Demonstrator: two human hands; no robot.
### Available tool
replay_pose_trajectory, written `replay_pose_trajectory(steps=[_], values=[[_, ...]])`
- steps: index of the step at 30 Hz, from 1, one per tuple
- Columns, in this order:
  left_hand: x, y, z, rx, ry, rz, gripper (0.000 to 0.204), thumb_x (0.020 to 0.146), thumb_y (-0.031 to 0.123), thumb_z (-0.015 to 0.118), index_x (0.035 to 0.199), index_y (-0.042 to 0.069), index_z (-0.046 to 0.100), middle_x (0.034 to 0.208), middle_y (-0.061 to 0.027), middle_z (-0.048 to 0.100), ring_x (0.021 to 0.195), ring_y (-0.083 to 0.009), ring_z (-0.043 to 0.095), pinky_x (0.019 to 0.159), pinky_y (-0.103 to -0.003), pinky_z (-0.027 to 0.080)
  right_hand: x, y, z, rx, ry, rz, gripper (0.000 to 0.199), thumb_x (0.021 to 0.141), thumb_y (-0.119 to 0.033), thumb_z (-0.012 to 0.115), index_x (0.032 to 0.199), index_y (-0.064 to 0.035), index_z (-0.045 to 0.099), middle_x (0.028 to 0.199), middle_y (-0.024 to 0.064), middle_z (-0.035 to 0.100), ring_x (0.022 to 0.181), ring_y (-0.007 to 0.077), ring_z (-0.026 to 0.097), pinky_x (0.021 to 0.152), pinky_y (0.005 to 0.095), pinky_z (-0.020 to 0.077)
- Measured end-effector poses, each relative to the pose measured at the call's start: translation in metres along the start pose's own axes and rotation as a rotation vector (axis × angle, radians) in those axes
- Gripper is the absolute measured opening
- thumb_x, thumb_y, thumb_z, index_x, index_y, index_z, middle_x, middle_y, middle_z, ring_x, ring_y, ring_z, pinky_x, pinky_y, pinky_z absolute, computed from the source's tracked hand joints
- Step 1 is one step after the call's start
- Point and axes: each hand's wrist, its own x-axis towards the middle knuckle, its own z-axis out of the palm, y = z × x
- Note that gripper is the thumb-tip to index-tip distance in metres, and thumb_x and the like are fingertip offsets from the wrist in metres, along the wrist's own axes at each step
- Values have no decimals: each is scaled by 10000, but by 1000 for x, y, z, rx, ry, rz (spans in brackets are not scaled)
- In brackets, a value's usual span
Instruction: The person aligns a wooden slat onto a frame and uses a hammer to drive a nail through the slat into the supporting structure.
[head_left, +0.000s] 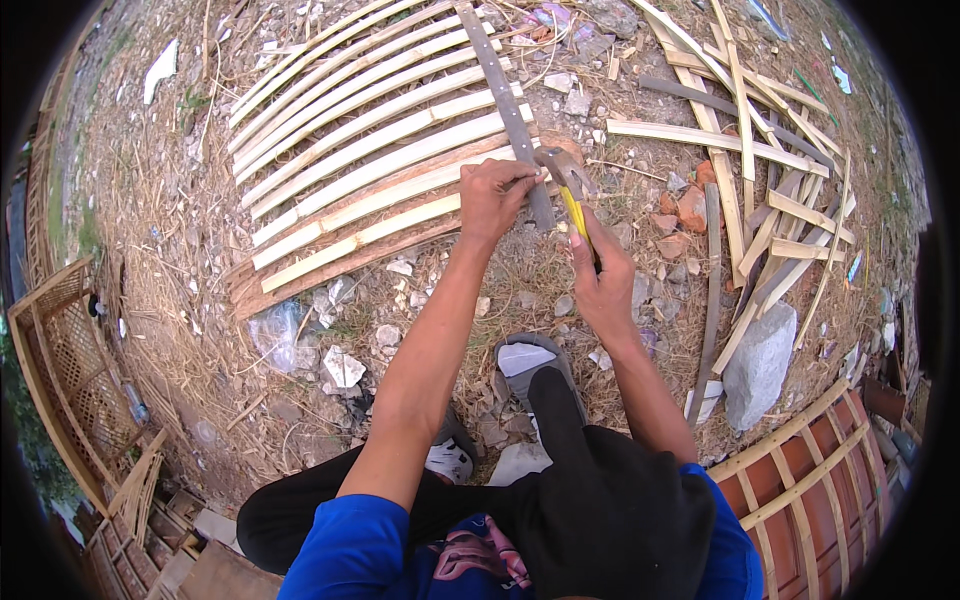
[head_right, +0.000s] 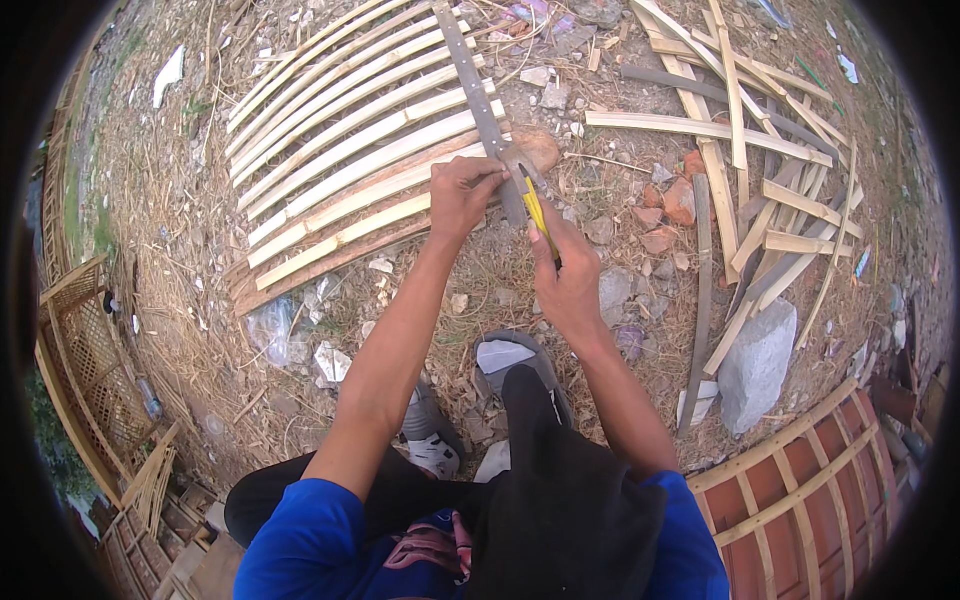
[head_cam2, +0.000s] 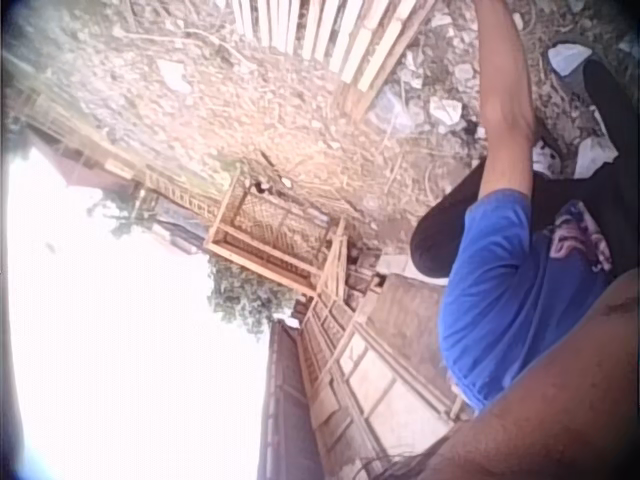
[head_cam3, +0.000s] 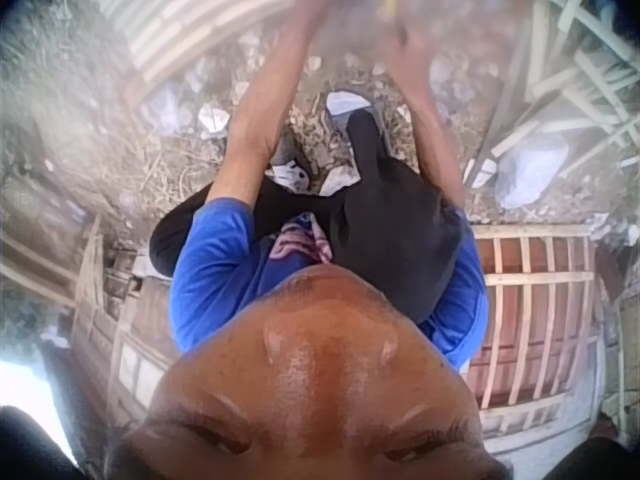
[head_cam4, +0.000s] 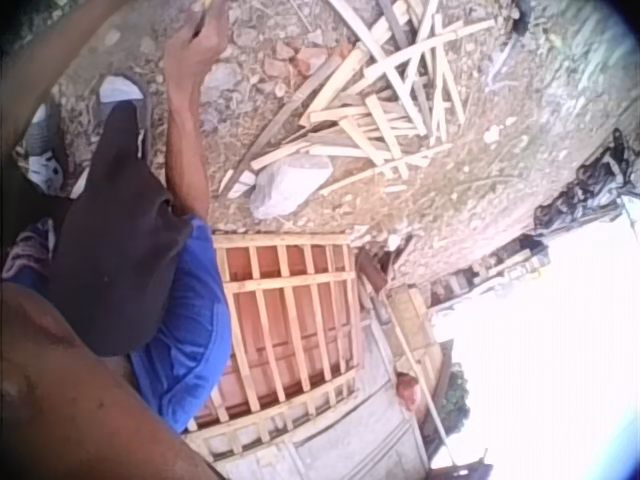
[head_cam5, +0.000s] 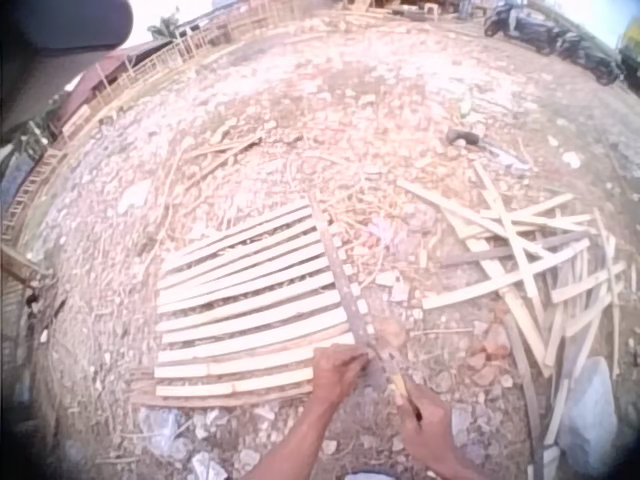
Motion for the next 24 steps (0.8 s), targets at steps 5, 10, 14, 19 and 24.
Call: replay_pose_trajectory(steps=[5,10,14,19,24], values=[[-1,3,0,-25,-17,-53,112,745,130,791,854,115,767,840,-10,733,798,-181,643,829,-338,361,0,9,3,-79,5,-106,359,969,-130,567,1309,-15,574,1019,212,672,850,298,660,768,377,505],[1,3,0,-12,-13,-23,111,752,138,792,859,119,769,845,-8,735,801,-177,645,837,-333,358,-3,-8,-4,22,23,29,359,979,-138,555,1312,-7,567,940,196,655,777,263,629,723,361,494],[-1,1,1,19,-20,-43,109,759,167,795,859,128,775,855,-3,738,803,-173,645,832,-331,356,3,6,3,-92,42,-216,361,984,-145,548,1317,-5,563,866,164,627,712,221,579,674,351,480],[0,-2,1,-7,-18,-30,110,757,156,791,862,128,773,856,-1,738,829,-173,648,839,-340,363,-4,-16,-7,30,0,47,360,973,-106,547,1317,-1,556,989,214,658,817,293,649,747,366,502],[1,0,1,9,-44,-60,106,762,152,784,866,132,774,863,-1,738,837,-174,651,842,-344,364,-1,9,4,-77,53,-179,361,981,-124,543,1312,20,550,972,220,652,820,311,638,766,388,495]])
